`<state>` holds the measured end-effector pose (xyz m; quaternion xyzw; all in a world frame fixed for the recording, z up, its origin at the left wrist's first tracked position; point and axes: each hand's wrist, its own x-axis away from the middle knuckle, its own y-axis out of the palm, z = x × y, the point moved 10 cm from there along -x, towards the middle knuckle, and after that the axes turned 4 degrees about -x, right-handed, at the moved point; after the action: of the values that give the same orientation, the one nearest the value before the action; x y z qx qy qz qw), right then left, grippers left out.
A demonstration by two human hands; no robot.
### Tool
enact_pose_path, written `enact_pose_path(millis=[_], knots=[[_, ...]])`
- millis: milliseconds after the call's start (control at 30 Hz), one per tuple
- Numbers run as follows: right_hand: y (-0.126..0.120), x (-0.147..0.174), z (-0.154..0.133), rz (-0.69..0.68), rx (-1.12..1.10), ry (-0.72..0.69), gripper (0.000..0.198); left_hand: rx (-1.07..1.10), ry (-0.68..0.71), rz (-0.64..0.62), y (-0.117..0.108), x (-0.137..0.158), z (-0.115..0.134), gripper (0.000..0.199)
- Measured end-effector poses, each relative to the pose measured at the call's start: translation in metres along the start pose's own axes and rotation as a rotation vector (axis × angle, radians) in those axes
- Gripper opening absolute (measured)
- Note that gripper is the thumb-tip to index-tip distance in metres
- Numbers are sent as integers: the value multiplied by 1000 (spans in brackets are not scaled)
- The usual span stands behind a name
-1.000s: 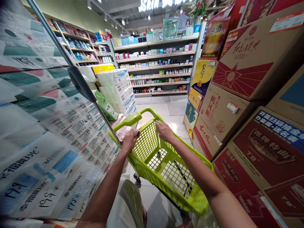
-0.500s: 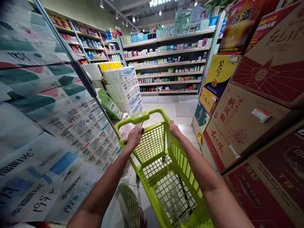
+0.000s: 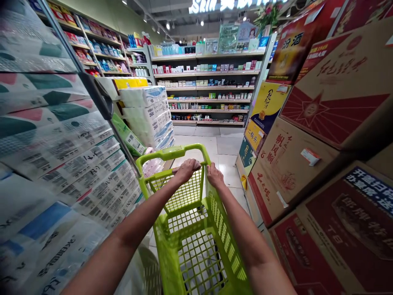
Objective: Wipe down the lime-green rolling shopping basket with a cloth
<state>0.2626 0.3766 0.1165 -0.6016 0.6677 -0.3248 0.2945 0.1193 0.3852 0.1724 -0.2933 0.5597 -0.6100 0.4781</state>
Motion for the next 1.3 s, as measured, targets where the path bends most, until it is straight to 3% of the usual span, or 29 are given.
enact_pose_path(millis=[100, 200, 300, 367, 467, 667, 767, 933, 1100, 1167, 1300], knots=[[-1, 0, 4, 5, -16, 7, 45, -6, -98, 33, -21, 50, -55, 26], [1, 0, 4, 6, -32, 2, 47, -160, -258, 42, -47, 97, -110, 23], [4, 2, 3, -3, -38, 10, 47, -305, -353, -8, -60, 116, -131, 22], [6, 4, 1, -17, -40, 19, 48, -312, -370, -35, -58, 110, -125, 24], [8, 10, -2, -27, -50, 23, 48, -251, -338, -20, -45, 81, -94, 25], [6, 17, 0, 5, -65, 46, 44, -118, -138, -17, -3, 3, -7, 18], [3, 19, 2, 29, -66, 44, 43, -105, -9, 24, 10, -14, 21, 18], [1, 18, 7, 39, -74, 36, 47, -139, 250, 88, 19, 18, 21, 42], [4, 17, 8, 54, -61, 38, 49, -200, 553, -85, 41, 69, 19, 42], [5, 18, 6, 50, -59, 36, 49, -192, 597, -91, 45, 73, 23, 41], [8, 19, 1, 30, -55, 34, 49, -222, 522, 25, 52, 52, 24, 42]])
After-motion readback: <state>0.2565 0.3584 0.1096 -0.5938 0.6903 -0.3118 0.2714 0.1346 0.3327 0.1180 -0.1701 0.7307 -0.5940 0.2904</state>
